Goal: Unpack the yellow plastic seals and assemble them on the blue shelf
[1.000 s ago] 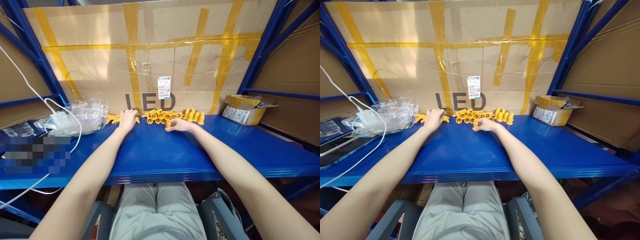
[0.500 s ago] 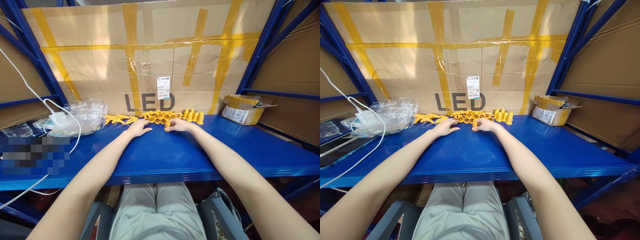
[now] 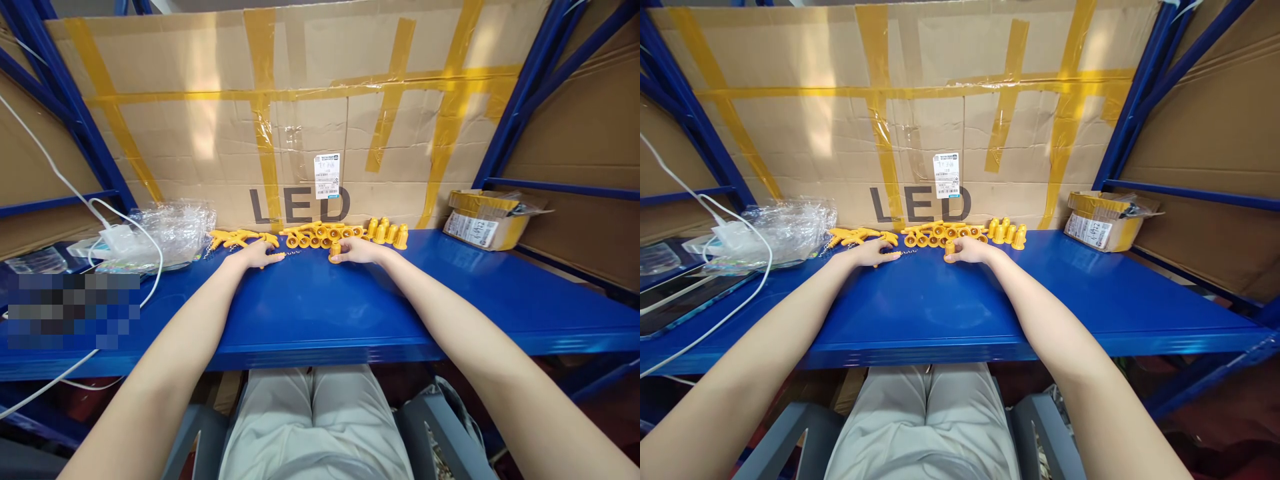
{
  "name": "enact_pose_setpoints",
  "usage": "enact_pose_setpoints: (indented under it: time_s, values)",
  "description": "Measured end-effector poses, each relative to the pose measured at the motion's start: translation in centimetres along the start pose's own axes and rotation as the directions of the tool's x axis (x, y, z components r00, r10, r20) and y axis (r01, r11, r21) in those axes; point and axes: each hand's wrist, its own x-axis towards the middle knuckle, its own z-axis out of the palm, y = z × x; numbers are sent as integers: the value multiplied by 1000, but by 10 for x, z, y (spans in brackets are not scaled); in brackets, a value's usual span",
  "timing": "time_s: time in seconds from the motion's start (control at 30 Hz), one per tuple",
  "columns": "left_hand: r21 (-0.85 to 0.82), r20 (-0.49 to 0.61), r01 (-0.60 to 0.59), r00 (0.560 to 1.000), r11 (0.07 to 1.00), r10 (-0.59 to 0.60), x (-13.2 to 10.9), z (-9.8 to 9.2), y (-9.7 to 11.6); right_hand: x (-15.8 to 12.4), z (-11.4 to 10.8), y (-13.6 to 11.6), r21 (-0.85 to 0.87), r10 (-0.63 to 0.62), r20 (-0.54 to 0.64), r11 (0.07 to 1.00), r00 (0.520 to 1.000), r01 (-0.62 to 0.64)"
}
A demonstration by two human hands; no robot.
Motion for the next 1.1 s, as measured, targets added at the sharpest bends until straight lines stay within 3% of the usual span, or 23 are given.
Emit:
enact_pose_setpoints:
  time_s: [0.17, 0.4, 0.53, 0.67, 0.77, 0.9, 1.1]
  values:
    - [57, -101, 64, 993, 996, -58, 4, 1, -7, -1, 0, 0, 3, 10, 15, 1000, 1000, -10]
    - [84, -28, 67, 998, 994, -64, 6, -4, -6, -3, 1, -6, -33, 19, 11, 999, 1000, -19]
    - [152, -35, 69, 997, 986, -65, 3, -5, 2, -5, 0, -12, -202, 12, -43, 979, 999, -20]
    - [222, -172, 74, 985, 972, -36, 0, -8, 11, -6, -2, -13, -414, 9, -132, 908, 991, -63]
    - [210, -270, 73, 963, 975, -14, -4, -11, 16, -6, -3, -13, -456, -1, -120, 888, 993, -55]
    - [179, -332, -59, 936, 982, 116, -6, -11, 24, -6, -2, -14, -464, -8, -119, 885, 993, -48]
    - [230, -296, -271, 895, 935, 333, -7, -1, 40, -6, -3, -20, -564, -3, -144, 822, 990, -80]
